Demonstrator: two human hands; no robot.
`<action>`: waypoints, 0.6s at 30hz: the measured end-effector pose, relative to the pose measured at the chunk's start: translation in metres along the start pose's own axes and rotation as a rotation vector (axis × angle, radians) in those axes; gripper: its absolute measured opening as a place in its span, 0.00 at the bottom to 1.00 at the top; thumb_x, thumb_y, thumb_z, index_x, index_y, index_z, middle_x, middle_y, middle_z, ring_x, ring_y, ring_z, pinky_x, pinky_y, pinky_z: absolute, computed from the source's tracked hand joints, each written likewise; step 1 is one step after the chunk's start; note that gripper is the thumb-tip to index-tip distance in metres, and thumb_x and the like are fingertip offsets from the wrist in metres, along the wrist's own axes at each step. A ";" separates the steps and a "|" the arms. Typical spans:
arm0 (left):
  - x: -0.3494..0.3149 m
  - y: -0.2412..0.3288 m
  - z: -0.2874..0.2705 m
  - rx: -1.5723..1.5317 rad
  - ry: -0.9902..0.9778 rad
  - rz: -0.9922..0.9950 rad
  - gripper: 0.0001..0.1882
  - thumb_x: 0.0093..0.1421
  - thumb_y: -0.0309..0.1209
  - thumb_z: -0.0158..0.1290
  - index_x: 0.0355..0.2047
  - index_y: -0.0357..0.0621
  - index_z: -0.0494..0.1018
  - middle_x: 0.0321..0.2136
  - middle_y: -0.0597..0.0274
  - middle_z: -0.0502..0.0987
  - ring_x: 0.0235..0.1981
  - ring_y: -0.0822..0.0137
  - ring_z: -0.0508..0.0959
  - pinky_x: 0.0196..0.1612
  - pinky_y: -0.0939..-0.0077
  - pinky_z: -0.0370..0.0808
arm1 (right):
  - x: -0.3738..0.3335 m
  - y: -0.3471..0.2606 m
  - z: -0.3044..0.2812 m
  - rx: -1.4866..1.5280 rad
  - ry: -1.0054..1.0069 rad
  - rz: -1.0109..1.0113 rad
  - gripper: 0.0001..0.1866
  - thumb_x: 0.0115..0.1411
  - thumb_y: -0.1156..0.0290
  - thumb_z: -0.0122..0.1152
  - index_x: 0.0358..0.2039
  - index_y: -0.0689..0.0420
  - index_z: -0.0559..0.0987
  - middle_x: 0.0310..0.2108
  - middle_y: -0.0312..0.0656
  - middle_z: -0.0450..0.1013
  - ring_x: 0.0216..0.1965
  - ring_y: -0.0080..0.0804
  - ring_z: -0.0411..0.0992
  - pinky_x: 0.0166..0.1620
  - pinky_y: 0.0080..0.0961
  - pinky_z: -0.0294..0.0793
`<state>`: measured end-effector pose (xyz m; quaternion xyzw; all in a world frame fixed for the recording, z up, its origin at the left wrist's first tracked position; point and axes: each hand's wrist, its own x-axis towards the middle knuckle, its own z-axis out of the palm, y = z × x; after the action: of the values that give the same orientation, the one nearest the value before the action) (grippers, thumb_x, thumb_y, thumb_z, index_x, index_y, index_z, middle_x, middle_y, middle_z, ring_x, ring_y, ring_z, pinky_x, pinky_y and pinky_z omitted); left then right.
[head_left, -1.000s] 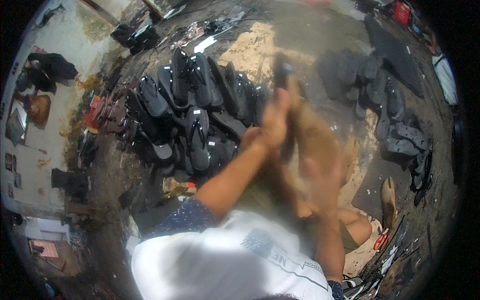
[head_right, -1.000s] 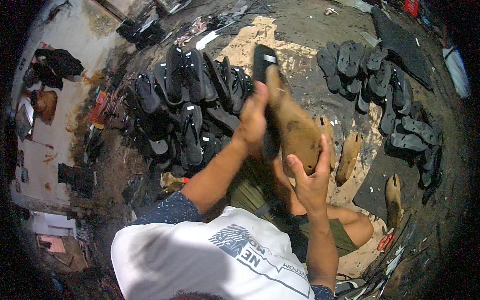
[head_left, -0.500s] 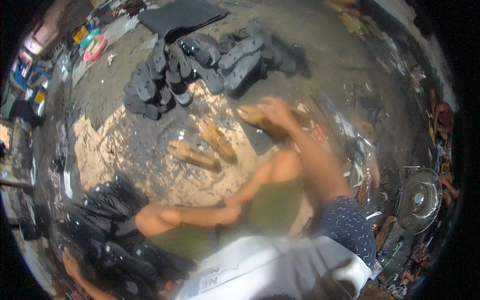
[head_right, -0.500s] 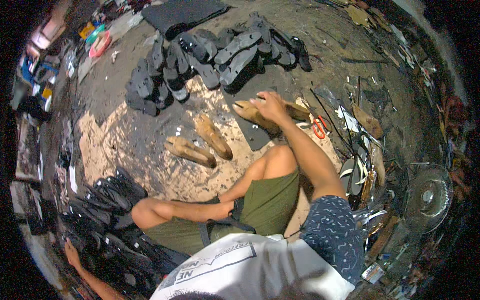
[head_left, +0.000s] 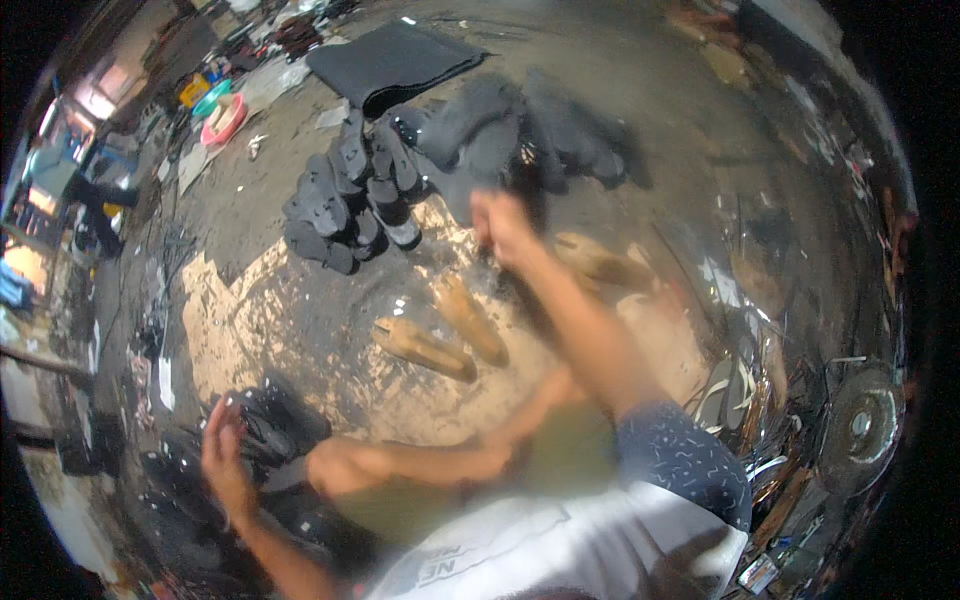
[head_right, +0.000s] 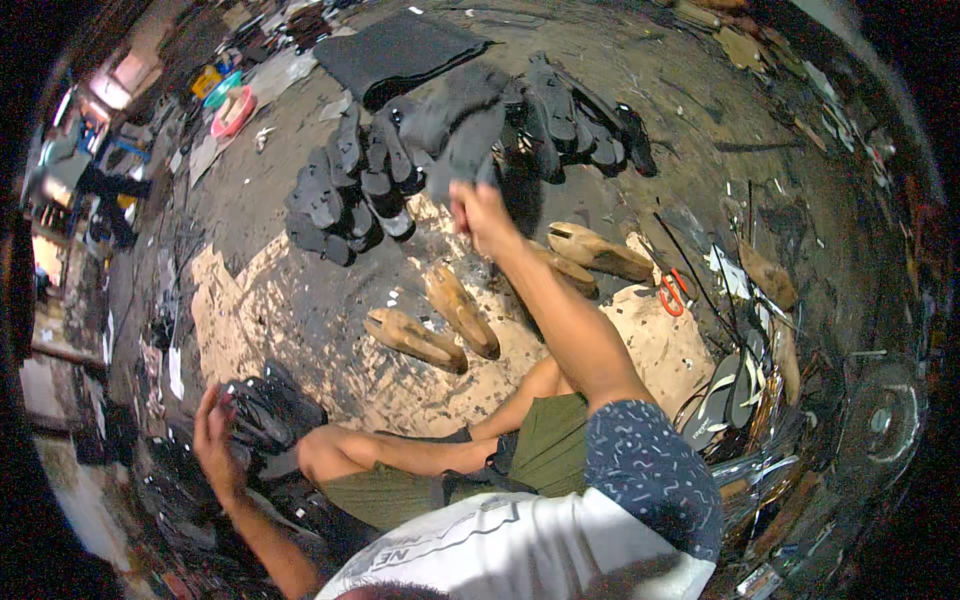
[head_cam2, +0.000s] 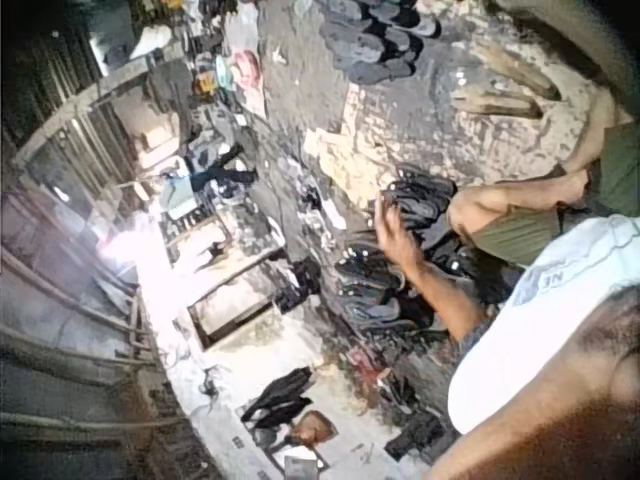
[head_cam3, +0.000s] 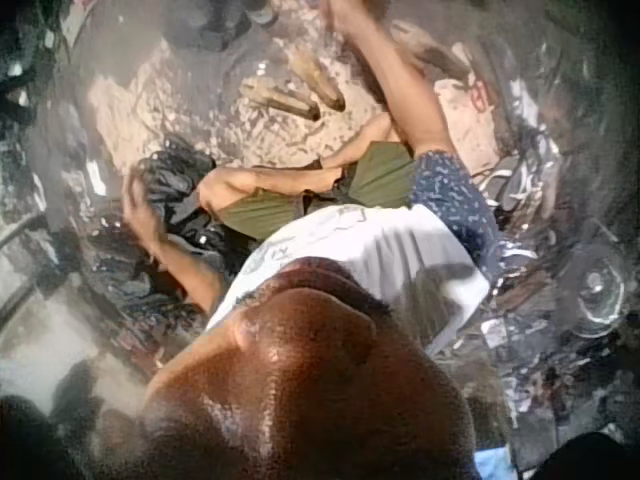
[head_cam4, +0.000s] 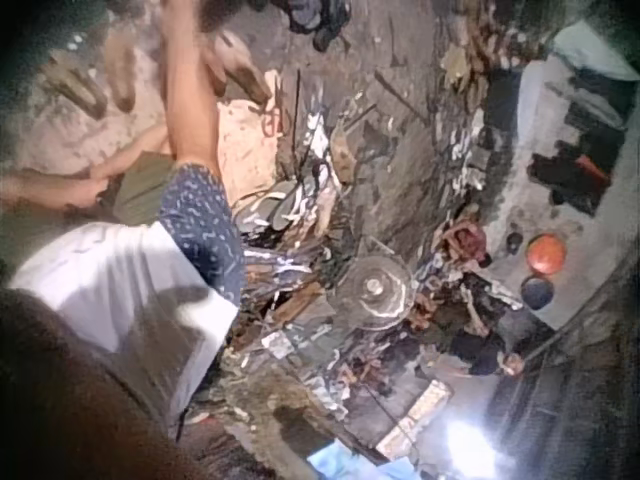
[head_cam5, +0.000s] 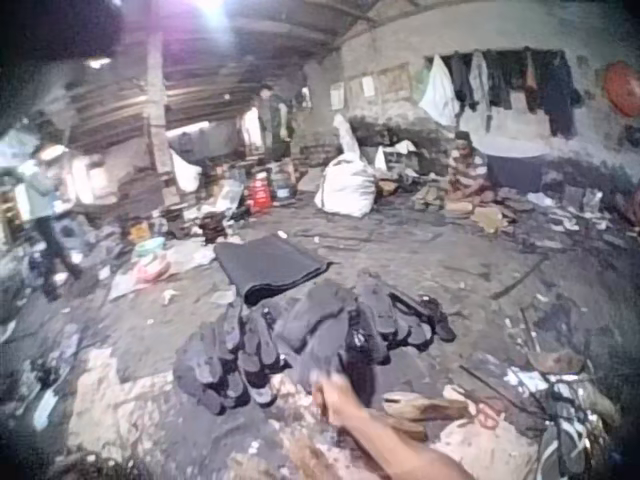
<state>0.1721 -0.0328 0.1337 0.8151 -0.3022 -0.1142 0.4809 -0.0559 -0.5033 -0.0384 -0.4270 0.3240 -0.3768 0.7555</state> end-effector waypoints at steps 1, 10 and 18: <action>0.001 -0.011 0.025 -0.118 -0.068 -0.032 0.22 0.73 0.35 0.48 0.62 0.36 0.70 0.60 0.51 0.74 0.59 0.57 0.76 0.62 0.61 0.71 | -0.035 0.015 -0.001 -0.037 -0.057 0.164 0.16 0.65 0.59 0.62 0.24 0.52 0.72 0.16 0.32 0.67 0.15 0.22 0.65 0.17 0.25 0.66; -0.018 0.001 0.158 -0.574 -0.383 -0.035 0.32 0.67 0.37 0.59 0.67 0.36 0.63 0.67 0.47 0.64 0.67 0.54 0.67 0.65 0.60 0.68 | -0.198 0.021 0.015 -0.588 -0.097 -0.025 0.13 0.71 0.61 0.54 0.40 0.59 0.74 0.22 0.31 0.71 0.21 0.16 0.67 0.25 0.21 0.68; -0.024 0.007 0.175 -0.379 -0.236 -0.116 0.62 0.50 0.42 0.73 0.76 0.48 0.44 0.73 0.39 0.46 0.72 0.43 0.54 0.71 0.52 0.58 | -0.281 0.024 0.043 -0.580 -0.354 -0.090 0.17 0.69 0.63 0.58 0.50 0.63 0.75 0.22 0.35 0.68 0.25 0.21 0.66 0.30 0.27 0.68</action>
<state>0.0668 -0.1457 0.0472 0.7073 -0.2820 -0.2910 0.5792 -0.1561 -0.2398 0.0059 -0.6966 0.2623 -0.2221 0.6298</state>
